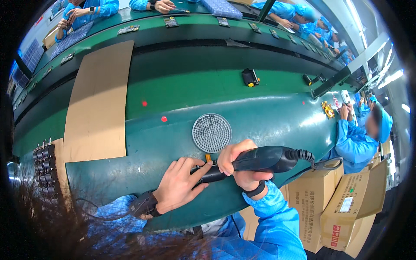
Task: Assembling small electronic components using an electric screwdriver on a factory conveyor belt.
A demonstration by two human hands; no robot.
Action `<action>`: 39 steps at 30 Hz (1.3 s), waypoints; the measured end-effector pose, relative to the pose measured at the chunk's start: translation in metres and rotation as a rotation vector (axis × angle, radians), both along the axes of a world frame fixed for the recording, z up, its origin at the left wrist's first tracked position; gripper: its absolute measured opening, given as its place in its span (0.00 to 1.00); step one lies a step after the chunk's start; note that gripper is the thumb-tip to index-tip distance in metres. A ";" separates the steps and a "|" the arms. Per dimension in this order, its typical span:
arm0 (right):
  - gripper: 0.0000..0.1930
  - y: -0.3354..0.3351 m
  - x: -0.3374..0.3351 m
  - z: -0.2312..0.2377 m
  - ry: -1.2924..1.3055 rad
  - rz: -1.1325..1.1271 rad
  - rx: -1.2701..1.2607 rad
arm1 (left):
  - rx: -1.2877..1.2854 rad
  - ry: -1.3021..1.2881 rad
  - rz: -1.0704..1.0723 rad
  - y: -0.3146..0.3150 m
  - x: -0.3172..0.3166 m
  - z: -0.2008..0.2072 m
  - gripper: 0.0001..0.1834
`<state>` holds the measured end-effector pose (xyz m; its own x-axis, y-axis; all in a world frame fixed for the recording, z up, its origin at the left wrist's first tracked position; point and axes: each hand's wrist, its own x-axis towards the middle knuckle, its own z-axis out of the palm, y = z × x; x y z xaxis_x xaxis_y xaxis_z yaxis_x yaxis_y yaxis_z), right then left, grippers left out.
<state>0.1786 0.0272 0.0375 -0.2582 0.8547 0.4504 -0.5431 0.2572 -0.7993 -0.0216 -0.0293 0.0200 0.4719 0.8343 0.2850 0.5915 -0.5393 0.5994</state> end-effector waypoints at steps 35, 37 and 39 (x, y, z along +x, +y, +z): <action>0.46 0.068 0.001 -0.009 -0.130 -0.312 0.032 | -0.044 -0.021 0.020 -0.001 -0.001 -0.006 0.33; 0.48 0.065 0.004 0.002 -0.103 -0.318 0.003 | -0.029 -0.040 0.029 -0.003 -0.002 -0.003 0.34; 0.47 0.064 0.006 0.014 -0.014 -0.384 0.022 | -0.021 -0.063 0.036 -0.002 -0.004 -0.003 0.34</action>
<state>0.1846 0.0916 0.0510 0.0726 0.8806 0.4682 -0.3933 0.4567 -0.7980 -0.0252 -0.0312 0.0168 0.4233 0.8566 0.2949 0.5713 -0.5050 0.6470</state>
